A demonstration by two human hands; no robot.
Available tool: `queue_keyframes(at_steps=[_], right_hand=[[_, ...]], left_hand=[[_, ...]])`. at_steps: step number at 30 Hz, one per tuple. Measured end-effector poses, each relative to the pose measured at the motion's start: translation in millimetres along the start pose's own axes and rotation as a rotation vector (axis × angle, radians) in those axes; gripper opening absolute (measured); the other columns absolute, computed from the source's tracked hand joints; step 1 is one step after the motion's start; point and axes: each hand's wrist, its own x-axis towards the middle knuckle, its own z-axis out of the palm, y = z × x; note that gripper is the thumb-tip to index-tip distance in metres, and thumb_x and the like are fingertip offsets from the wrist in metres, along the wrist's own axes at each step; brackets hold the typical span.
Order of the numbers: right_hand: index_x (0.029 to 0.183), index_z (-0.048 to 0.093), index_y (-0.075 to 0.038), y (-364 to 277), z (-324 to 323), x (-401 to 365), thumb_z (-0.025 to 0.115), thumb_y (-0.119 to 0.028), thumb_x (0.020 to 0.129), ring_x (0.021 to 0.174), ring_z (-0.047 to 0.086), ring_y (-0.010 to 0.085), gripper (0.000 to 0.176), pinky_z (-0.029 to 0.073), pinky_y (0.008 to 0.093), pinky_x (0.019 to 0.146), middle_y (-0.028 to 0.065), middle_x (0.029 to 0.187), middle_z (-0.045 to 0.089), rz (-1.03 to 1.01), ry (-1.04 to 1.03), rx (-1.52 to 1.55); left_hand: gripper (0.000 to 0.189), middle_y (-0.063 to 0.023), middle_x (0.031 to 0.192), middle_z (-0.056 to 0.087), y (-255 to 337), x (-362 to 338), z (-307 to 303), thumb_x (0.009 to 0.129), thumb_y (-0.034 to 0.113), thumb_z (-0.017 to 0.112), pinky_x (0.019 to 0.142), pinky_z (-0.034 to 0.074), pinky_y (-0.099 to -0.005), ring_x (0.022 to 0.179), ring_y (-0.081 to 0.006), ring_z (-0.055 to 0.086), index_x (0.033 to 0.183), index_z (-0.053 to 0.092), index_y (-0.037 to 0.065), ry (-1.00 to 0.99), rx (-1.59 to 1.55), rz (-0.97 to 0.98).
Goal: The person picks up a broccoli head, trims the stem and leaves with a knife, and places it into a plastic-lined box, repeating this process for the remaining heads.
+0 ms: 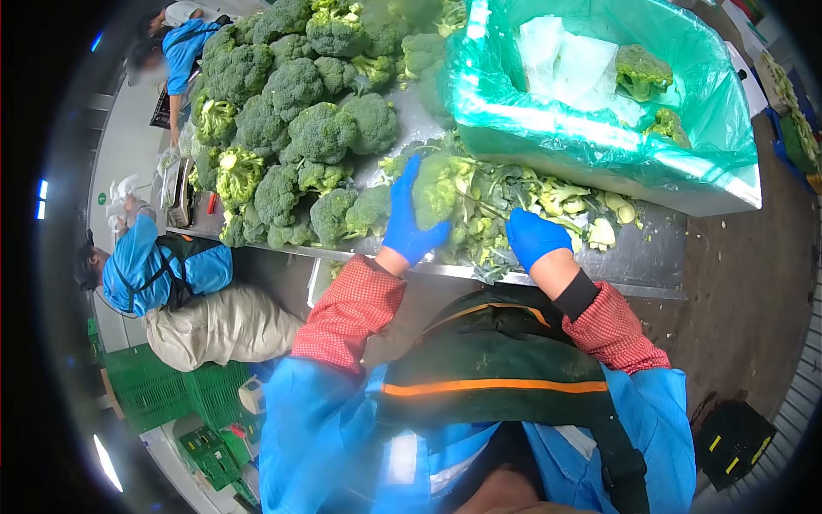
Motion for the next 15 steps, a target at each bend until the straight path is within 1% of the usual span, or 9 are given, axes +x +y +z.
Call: queue_keyframes(at_steps=[2,4,6,7,9,10,12,13,15], right_hand=[[0.090,0.058,-0.007,-5.9,-5.8,2.0,0.050,-0.018,0.088,0.069,0.064,0.0360,0.015,0.051,0.0452,0.061,0.0165,0.080,0.065,-0.016,-0.019,-0.031],[0.090,0.058,-0.006,0.8,-1.0,1.6,0.048,-0.018,0.088,0.069,0.064,0.0365,0.015,0.051,0.0457,0.061,0.0165,0.081,0.065,-0.099,-0.026,-0.008],[0.090,0.058,-0.005,21.8,21.9,8.0,0.045,-0.023,0.092,0.065,0.062,0.0333,0.022,0.050,0.0446,0.058,0.0165,0.080,0.065,-0.328,-0.009,0.057],[0.091,0.058,-0.004,25.5,22.3,1.2,0.045,-0.025,0.094,0.064,0.062,0.0337,0.025,0.049,0.0438,0.058,0.0171,0.081,0.065,0.001,-0.198,0.484],[0.093,0.057,-0.004,16.6,-13.7,-0.7,0.045,-0.028,0.095,0.065,0.061,0.0356,0.027,0.049,0.0439,0.059,0.0183,0.080,0.064,0.064,-0.284,0.571],[0.094,0.057,-0.004,12.0,-31.6,-2.0,0.046,-0.030,0.096,0.065,0.061,0.0366,0.028,0.048,0.0439,0.059,0.0189,0.079,0.064,0.098,-0.325,0.612],[0.095,0.057,-0.004,12.2,-23.2,-20.6,0.048,-0.028,0.095,0.065,0.060,0.0372,0.026,0.048,0.0449,0.058,0.0196,0.077,0.064,-0.137,-0.032,0.426],[0.092,0.057,-0.004,10.1,-8.6,-21.7,0.049,-0.028,0.094,0.065,0.060,0.0376,0.025,0.047,0.0467,0.058,0.0188,0.072,0.062,-0.283,0.205,0.332],[0.090,0.056,-0.005,-5.2,-6.4,-13.1,0.050,-0.027,0.093,0.066,0.060,0.0374,0.023,0.047,0.0470,0.058,0.0177,0.072,0.062,-0.143,0.089,0.221]], left_hand=[[0.101,-0.0162,0.145,0.031,6.1,1.2,0.4,0.062,0.019,0.073,0.112,0.024,-0.0395,0.134,-0.0286,0.032,0.147,0.019,0.001,0.006,-0.026,-0.005],[0.101,-0.0164,0.144,0.033,25.5,-1.1,0.4,0.062,0.022,0.073,0.112,0.025,-0.0399,0.132,-0.0299,0.033,0.146,0.022,0.001,-0.099,0.296,0.168],[0.093,-0.0210,0.138,0.038,18.7,1.4,1.0,0.066,0.024,0.074,0.107,0.031,-0.0417,0.125,-0.0348,0.041,0.142,0.027,-0.001,-0.067,0.224,0.216],[0.093,-0.0201,0.138,0.038,12.6,-1.7,0.4,0.066,0.023,0.074,0.108,0.030,-0.0413,0.127,-0.0341,0.039,0.143,0.027,-0.001,-0.044,0.143,0.152],[0.094,-0.0182,0.140,0.037,-2.5,4.4,-3.4,0.067,0.022,0.074,0.110,0.027,-0.0406,0.131,-0.0326,0.036,0.144,0.025,-0.001,0.004,-0.020,0.042],[0.094,-0.0177,0.141,0.036,-8.6,4.7,-6.6,0.067,0.021,0.074,0.110,0.027,-0.0402,0.132,-0.0313,0.035,0.144,0.025,-0.001,0.011,-0.055,0.050],[0.095,-0.0168,0.143,0.034,-19.6,3.0,-15.3,0.067,0.019,0.074,0.111,0.026,-0.0394,0.134,-0.0286,0.033,0.145,0.023,0.000,0.015,-0.121,0.068],[0.094,-0.0152,0.145,0.033,-24.5,2.0,-17.4,0.067,0.018,0.073,0.111,0.027,-0.0379,0.134,-0.0266,0.034,0.146,0.024,0.002,-0.006,-0.102,0.067],[0.096,-0.0133,0.149,0.029,-6.9,3.5,-17.1,0.066,0.019,0.072,0.114,0.019,-0.0372,0.139,-0.0254,0.026,0.147,0.022,0.003,-0.090,-0.205,-0.020]])
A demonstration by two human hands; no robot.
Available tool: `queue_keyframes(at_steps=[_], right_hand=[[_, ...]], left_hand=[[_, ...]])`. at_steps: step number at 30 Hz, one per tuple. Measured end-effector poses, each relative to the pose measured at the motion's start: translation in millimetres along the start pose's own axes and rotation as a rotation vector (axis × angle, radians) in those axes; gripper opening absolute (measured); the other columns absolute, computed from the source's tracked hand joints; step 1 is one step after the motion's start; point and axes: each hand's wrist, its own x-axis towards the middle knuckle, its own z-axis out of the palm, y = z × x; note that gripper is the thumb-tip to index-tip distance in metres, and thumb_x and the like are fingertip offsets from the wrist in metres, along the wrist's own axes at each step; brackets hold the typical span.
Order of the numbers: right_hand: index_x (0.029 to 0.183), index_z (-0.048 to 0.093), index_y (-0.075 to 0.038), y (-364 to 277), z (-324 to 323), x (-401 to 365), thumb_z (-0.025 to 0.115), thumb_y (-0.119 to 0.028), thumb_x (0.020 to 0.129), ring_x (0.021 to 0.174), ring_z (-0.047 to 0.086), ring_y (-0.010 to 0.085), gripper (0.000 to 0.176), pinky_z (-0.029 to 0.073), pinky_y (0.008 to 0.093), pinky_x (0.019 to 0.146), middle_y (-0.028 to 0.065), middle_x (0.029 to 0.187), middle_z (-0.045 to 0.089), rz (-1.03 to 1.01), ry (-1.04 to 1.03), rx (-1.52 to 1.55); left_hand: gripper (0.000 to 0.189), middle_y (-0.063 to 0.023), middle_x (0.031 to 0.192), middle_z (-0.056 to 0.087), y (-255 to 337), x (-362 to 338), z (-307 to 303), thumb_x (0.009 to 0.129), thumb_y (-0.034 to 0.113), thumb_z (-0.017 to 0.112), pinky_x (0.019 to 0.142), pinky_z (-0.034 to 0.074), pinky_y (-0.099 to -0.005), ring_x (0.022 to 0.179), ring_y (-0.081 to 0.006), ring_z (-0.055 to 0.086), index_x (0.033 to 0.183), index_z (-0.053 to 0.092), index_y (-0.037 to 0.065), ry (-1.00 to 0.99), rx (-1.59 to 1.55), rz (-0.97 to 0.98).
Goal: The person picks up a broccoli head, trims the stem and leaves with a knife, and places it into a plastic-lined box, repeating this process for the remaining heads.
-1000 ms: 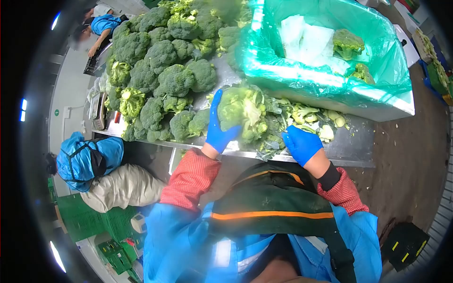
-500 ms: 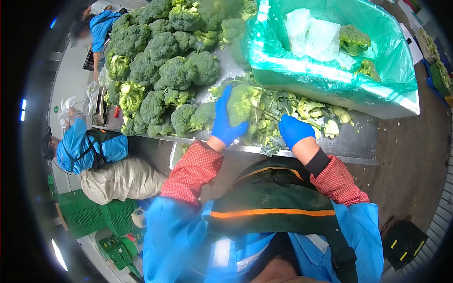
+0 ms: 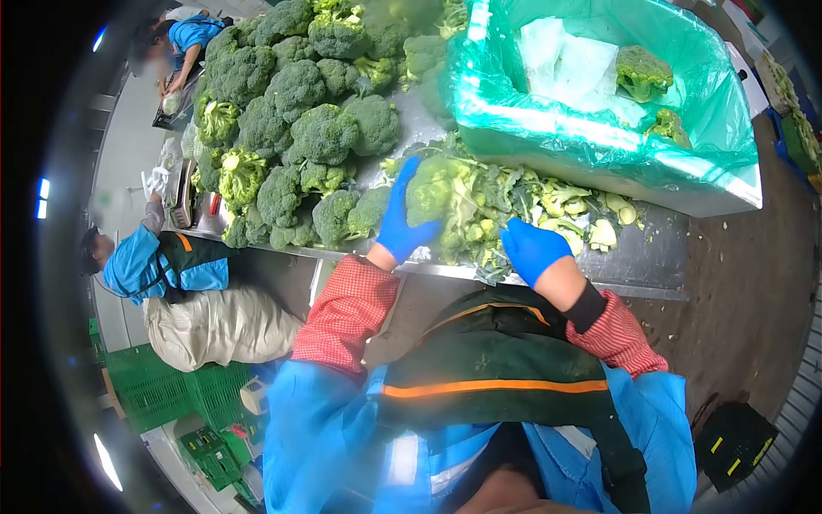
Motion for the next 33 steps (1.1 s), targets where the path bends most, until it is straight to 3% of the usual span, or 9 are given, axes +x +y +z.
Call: queue_keyframes(at_steps=[8,10,13,15,23,26,28,31,33], right_hand=[[0.092,0.056,-0.005,11.4,40.2,12.6,0.045,-0.029,0.096,0.064,0.061,0.0351,0.026,0.047,0.0464,0.058,0.0195,0.069,0.061,0.083,0.032,0.114],[0.093,0.056,-0.005,15.8,43.0,17.8,0.043,-0.031,0.097,0.067,0.061,0.0364,0.029,0.047,0.0470,0.061,0.0209,0.072,0.062,0.019,-0.108,0.405],[0.094,0.055,-0.005,15.1,48.8,27.1,0.040,-0.032,0.098,0.068,0.060,0.0393,0.032,0.046,0.0488,0.064,0.0224,0.077,0.062,0.159,-0.198,0.667],[0.093,0.054,-0.005,-14.1,29.1,28.8,0.040,-0.032,0.098,0.068,0.060,0.0395,0.031,0.046,0.0491,0.063,0.0222,0.077,0.061,0.076,-0.107,0.130],[0.090,0.054,-0.006,-21.6,29.3,30.8,0.050,-0.025,0.093,0.067,0.061,0.0382,0.020,0.048,0.0483,0.061,0.0197,0.073,0.061,-0.044,-0.095,-0.101],[0.089,0.055,-0.006,-11.7,44.2,31.2,0.051,-0.022,0.091,0.070,0.061,0.0372,0.017,0.048,0.0469,0.063,0.0198,0.076,0.060,0.024,-0.063,-0.003],[0.088,0.056,-0.006,13.5,75.3,28.0,0.051,-0.019,0.089,0.074,0.060,0.0371,0.014,0.048,0.0463,0.066,0.0194,0.081,0.059,0.231,-0.110,0.503],[0.085,0.058,-0.005,46.1,63.1,45.7,0.050,-0.014,0.088,0.077,0.059,0.0355,0.012,0.048,0.0420,0.066,0.0164,0.085,0.060,0.029,-0.076,-0.183],[0.084,0.059,-0.005,30.8,43.3,57.6,0.048,-0.020,0.091,0.076,0.061,0.0344,0.020,0.048,0.0404,0.066,0.0160,0.083,0.064,0.290,-0.187,0.273]], left_hand=[[0.095,-0.0115,0.149,0.030,23.8,-8.1,-14.7,0.066,0.021,0.071,0.113,0.021,-0.0364,0.138,-0.0239,0.028,0.147,0.024,0.004,0.026,0.003,-0.036],[0.096,-0.0113,0.149,0.031,26.5,-12.7,-21.9,0.066,0.021,0.072,0.113,0.023,-0.0363,0.137,-0.0236,0.030,0.147,0.024,0.005,0.041,0.033,-0.014],[0.094,-0.0133,0.142,0.037,19.2,-18.3,-30.3,0.065,0.020,0.073,0.110,0.028,-0.0371,0.132,-0.0242,0.036,0.146,0.027,0.004,0.083,0.074,0.017],[0.093,-0.0142,0.140,0.040,18.0,-19.5,-35.2,0.065,0.018,0.074,0.109,0.030,-0.0372,0.130,-0.0244,0.038,0.145,0.028,0.003,0.100,0.065,0.016],[0.089,-0.0131,0.141,0.039,12.2,-22.1,-44.2,0.068,0.016,0.072,0.110,0.029,-0.0361,0.132,-0.0236,0.036,0.144,0.028,0.003,0.097,0.045,-0.050],[0.090,-0.0133,0.141,0.039,14.2,-21.3,-45.9,0.068,0.019,0.074,0.110,0.029,-0.0364,0.132,-0.0239,0.036,0.144,0.028,0.002,0.122,-0.022,-0.085],[0.092,-0.0139,0.141,0.039,6.9,-23.0,-48.0,0.067,0.022,0.075,0.110,0.028,-0.0370,0.132,-0.0249,0.036,0.143,0.028,0.001,0.101,-0.014,-0.044],[0.096,-0.0163,0.141,0.038,17.1,-28.2,-47.4,0.065,0.029,0.076,0.112,0.025,-0.0386,0.133,-0.0284,0.034,0.143,0.028,0.000,0.023,0.145,-0.007],[0.092,-0.0147,0.143,0.036,24.7,-29.7,-48.9,0.067,0.025,0.074,0.112,0.024,-0.0377,0.135,-0.0257,0.033,0.144,0.028,0.002,-0.005,0.086,-0.005]])
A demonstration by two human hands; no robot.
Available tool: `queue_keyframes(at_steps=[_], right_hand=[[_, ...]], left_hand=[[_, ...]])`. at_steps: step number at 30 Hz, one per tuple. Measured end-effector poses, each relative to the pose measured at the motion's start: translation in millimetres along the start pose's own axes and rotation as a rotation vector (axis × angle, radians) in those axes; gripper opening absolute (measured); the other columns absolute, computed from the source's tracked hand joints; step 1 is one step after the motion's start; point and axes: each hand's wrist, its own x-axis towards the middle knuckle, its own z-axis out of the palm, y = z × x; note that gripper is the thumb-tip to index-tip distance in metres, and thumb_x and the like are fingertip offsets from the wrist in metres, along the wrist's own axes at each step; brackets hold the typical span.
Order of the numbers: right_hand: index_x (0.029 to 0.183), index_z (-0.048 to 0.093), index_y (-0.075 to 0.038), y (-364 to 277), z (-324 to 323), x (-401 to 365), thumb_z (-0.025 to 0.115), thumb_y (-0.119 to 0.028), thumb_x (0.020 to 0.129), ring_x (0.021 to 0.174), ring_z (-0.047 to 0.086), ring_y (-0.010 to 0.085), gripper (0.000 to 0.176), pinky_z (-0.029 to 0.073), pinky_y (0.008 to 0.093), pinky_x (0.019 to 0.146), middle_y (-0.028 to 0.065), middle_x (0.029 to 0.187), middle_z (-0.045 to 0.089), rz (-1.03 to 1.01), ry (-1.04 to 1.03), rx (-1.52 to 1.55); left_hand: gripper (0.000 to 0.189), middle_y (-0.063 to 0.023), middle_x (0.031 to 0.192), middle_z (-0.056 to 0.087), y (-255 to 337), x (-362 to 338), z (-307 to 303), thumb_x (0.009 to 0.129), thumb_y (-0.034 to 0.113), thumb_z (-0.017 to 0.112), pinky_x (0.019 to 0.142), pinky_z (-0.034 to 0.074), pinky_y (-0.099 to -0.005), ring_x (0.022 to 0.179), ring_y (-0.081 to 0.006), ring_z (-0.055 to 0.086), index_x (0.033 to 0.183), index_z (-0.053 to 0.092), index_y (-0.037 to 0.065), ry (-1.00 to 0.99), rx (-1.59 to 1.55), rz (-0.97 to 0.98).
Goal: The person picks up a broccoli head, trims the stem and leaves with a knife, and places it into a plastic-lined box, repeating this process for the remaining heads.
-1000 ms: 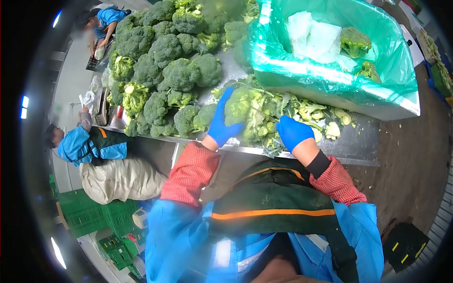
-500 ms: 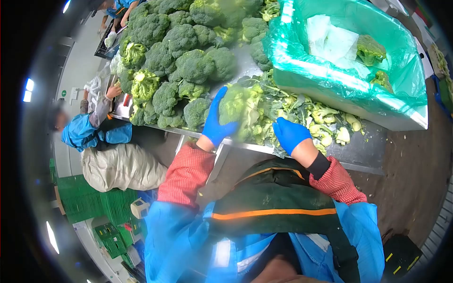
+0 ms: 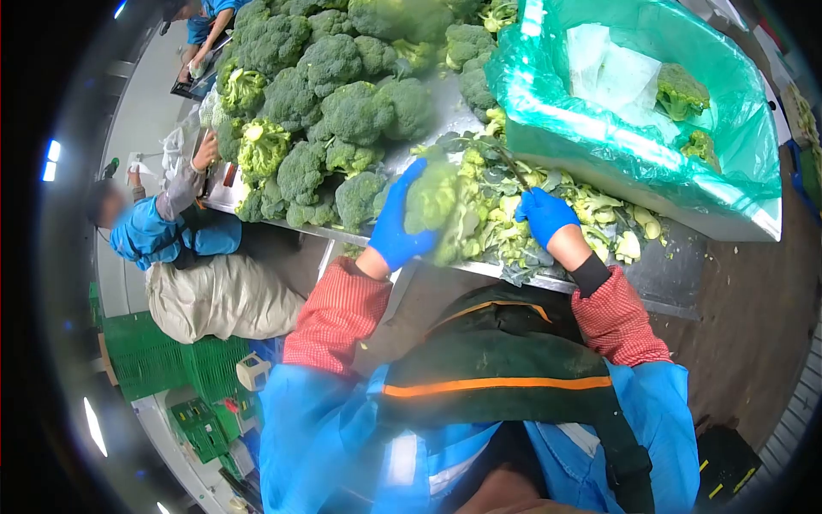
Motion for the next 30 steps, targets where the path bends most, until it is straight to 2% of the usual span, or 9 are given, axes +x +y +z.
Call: queue_keyframes(at_steps=[4,6,9,12,13,18,20,21,30], right_hand=[[0.086,0.059,-0.007,-13.3,11.1,-15.2,0.045,-0.030,0.094,0.072,0.061,0.0364,0.028,0.048,0.0429,0.068,0.0167,0.083,0.066,-0.132,0.061,0.081],[0.088,0.057,-0.008,-41.6,-2.0,-28.7,0.048,-0.030,0.094,0.071,0.060,0.0370,0.025,0.048,0.0444,0.065,0.0159,0.081,0.064,-0.115,-0.034,-0.005],[0.089,0.056,-0.009,-47.0,-8.4,-36.6,0.051,-0.029,0.092,0.069,0.060,0.0365,0.021,0.048,0.0447,0.061,0.0146,0.077,0.061,-0.445,0.046,-0.283],[0.087,0.056,-0.010,-60.0,-20.4,-36.5,0.053,-0.026,0.091,0.067,0.060,0.0341,0.017,0.047,0.0442,0.057,0.0132,0.075,0.058,-0.567,0.064,-0.357],[0.086,0.056,-0.010,-59.7,-21.5,-35.8,0.054,-0.025,0.089,0.066,0.060,0.0332,0.015,0.048,0.0439,0.056,0.0129,0.074,0.058,-0.566,0.068,-0.393],[0.087,0.062,-0.011,-52.6,-29.4,-32.3,0.060,-0.017,0.077,0.074,0.066,0.0288,0.012,0.053,0.0394,0.060,0.0106,0.082,0.063,-0.378,-0.074,-0.684],[0.087,0.062,-0.010,-45.9,-30.1,-30.3,0.058,-0.015,0.078,0.075,0.067,0.0305,0.011,0.053,0.0420,0.060,0.0125,0.081,0.064,-0.340,-0.091,-0.717],[0.088,0.061,-0.009,-42.6,-32.1,-28.9,0.058,-0.015,0.079,0.075,0.067,0.0310,0.011,0.053,0.0425,0.060,0.0130,0.080,0.064,-0.322,-0.104,-0.726],[0.089,0.056,-0.008,-15.8,-9.0,-29.5,0.050,-0.022,0.089,0.070,0.063,0.0359,0.015,0.049,0.0474,0.060,0.0163,0.078,0.064,-0.100,-0.053,-0.544]], left_hand=[[0.084,-0.0092,0.148,0.034,-22.8,3.3,-14.5,0.073,0.021,0.067,0.114,0.020,-0.0359,0.138,-0.0230,0.030,0.146,0.028,0.007,0.075,-0.148,-0.155],[0.078,-0.0096,0.144,0.037,-24.8,-0.1,-23.6,0.077,0.013,0.065,0.107,0.033,-0.0330,0.128,-0.0196,0.041,0.146,0.029,0.011,0.085,-0.408,-0.282],[0.075,-0.0088,0.141,0.040,-15.6,2.5,-30.6,0.080,0.013,0.065,0.101,0.040,-0.0316,0.124,-0.0180,0.045,0.146,0.030,0.013,0.030,-0.558,-0.393],[0.074,-0.0090,0.138,0.043,-17.8,14.2,-31.0,0.081,0.016,0.066,0.098,0.042,-0.0322,0.121,-0.0181,0.047,0.145,0.031,0.012,-0.040,-0.320,-0.383],[0.073,-0.0093,0.143,0.040,-14.9,17.3,-30.3,0.081,0.020,0.063,0.109,0.029,-0.0330,0.132,-0.0213,0.037,0.146,0.030,0.009,-0.104,-0.288,-0.400],[0.079,-0.0143,0.139,0.043,0.4,43.7,-12.8,0.079,0.029,0.071,0.106,0.033,-0.0334,0.129,-0.0238,0.040,0.144,0.032,0.009,-0.293,-0.056,-0.518],[0.081,-0.0158,0.139,0.043,8.9,53.9,-1.8,0.077,0.031,0.073,0.106,0.034,-0.0334,0.127,-0.0249,0.042,0.144,0.032,0.009,-0.337,0.032,-0.558],[0.089,-0.0184,0.125,0.054,2.4,57.5,1.5,0.074,0.040,0.076,0.092,0.045,-0.0346,0.113,-0.0242,0.053,0.143,0.032,0.006,-0.332,0.038,-0.508],[0.105,-0.0238,0.131,0.051,11.3,82.8,15.9,0.068,0.053,0.076,0.097,0.043,-0.0367,0.118,-0.0299,0.052,0.145,0.027,0.002,-0.362,0.221,-0.656]])
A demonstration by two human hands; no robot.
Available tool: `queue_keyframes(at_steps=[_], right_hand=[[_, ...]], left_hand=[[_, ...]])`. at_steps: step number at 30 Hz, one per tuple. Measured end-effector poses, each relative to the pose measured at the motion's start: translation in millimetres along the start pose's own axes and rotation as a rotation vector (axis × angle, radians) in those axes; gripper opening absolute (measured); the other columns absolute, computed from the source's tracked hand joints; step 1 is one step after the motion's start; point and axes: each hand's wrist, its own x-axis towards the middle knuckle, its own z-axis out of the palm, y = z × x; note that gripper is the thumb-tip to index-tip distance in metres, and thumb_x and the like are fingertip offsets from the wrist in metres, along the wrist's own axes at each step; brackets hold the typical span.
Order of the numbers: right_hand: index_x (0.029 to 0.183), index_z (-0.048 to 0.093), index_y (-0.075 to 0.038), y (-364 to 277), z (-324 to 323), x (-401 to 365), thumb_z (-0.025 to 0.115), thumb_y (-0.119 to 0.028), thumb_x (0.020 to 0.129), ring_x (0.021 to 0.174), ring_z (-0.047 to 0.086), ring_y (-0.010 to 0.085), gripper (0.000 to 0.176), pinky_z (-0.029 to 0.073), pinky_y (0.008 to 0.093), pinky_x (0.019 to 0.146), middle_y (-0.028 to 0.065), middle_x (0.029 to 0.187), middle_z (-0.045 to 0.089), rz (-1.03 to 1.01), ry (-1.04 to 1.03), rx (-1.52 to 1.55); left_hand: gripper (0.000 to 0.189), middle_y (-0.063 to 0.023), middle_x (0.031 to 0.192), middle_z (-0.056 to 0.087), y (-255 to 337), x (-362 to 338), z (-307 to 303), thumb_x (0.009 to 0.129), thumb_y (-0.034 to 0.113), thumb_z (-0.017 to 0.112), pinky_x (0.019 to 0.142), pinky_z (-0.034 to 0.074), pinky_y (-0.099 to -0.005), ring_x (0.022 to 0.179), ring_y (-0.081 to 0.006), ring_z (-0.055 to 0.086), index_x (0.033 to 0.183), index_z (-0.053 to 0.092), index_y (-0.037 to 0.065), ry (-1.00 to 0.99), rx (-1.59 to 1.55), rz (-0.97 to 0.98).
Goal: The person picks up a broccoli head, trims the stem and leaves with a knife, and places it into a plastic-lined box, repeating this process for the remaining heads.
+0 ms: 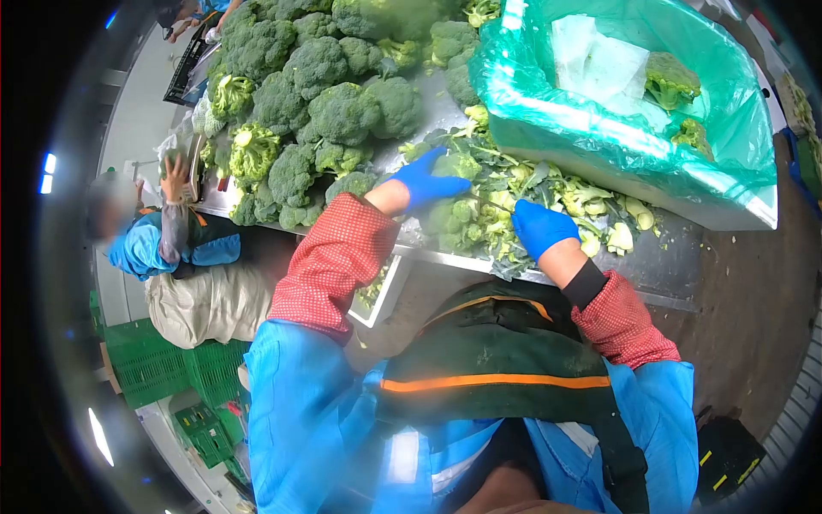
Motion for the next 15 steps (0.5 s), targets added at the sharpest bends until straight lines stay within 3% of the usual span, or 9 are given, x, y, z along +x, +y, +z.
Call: queue_keyframes(at_steps=[1,5,8,11,14,15], right_hand=[[0.091,0.056,-0.007,1.4,3.2,-3.7,0.047,-0.027,0.093,0.071,0.062,0.0383,0.022,0.048,0.0490,0.062,0.0183,0.080,0.064,-0.018,-0.027,0.025],[0.093,0.056,-0.008,4.4,15.5,-5.6,0.048,-0.025,0.092,0.071,0.062,0.0376,0.020,0.049,0.0477,0.063,0.0181,0.080,0.064,-0.016,0.001,0.087],[0.092,0.056,-0.009,3.2,7.9,-10.8,0.051,-0.024,0.090,0.072,0.063,0.0352,0.016,0.049,0.0463,0.062,0.0166,0.081,0.064,-0.083,0.163,-0.001],[0.090,0.056,-0.010,6.2,-12.1,-4.9,0.053,-0.022,0.088,0.073,0.063,0.0333,0.013,0.049,0.0450,0.060,0.0144,0.083,0.064,-0.043,0.024,-0.086],[0.089,0.055,-0.010,24.0,14.1,10.6,0.052,-0.022,0.088,0.073,0.063,0.0341,0.013,0.049,0.0452,0.060,0.0135,0.084,0.064,-0.105,0.113,-0.065],[0.090,0.056,-0.009,16.4,13.4,6.3,0.050,-0.022,0.090,0.072,0.063,0.0349,0.014,0.049,0.0452,0.060,0.0138,0.083,0.063,-0.041,0.050,-0.026]], left_hand=[[0.107,-0.0240,0.131,0.050,2.0,-0.1,0.6,0.067,0.053,0.076,0.097,0.043,-0.0369,0.119,-0.0302,0.052,0.145,0.026,0.002,0.011,0.021,-0.014],[0.108,-0.0248,0.133,0.048,-3.3,7.1,0.1,0.066,0.053,0.077,0.100,0.041,-0.0369,0.122,-0.0307,0.050,0.146,0.025,0.001,0.003,0.020,0.010],[0.106,-0.0245,0.133,0.049,-4.1,11.0,0.4,0.066,0.053,0.076,0.100,0.041,-0.0371,0.122,-0.0308,0.050,0.145,0.027,0.003,0.003,0.095,0.047],[0.105,-0.0236,0.134,0.049,-6.4,22.7,5.3,0.065,0.054,0.076,0.101,0.040,-0.0376,0.123,-0.0310,0.049,0.145,0.029,0.004,0.007,0.188,0.050],[0.103,-0.0229,0.135,0.048,7.2,21.2,1.2,0.065,0.055,0.076,0.102,0.039,-0.0380,0.124,-0.0308,0.048,0.144,0.032,0.005,-0.031,0.141,-0.008],[0.103,-0.0229,0.136,0.047,1.9,23.7,0.0,0.065,0.055,0.076,0.102,0.039,-0.0379,0.124,-0.0307,0.048,0.143,0.033,0.005,-0.036,0.098,0.005]])
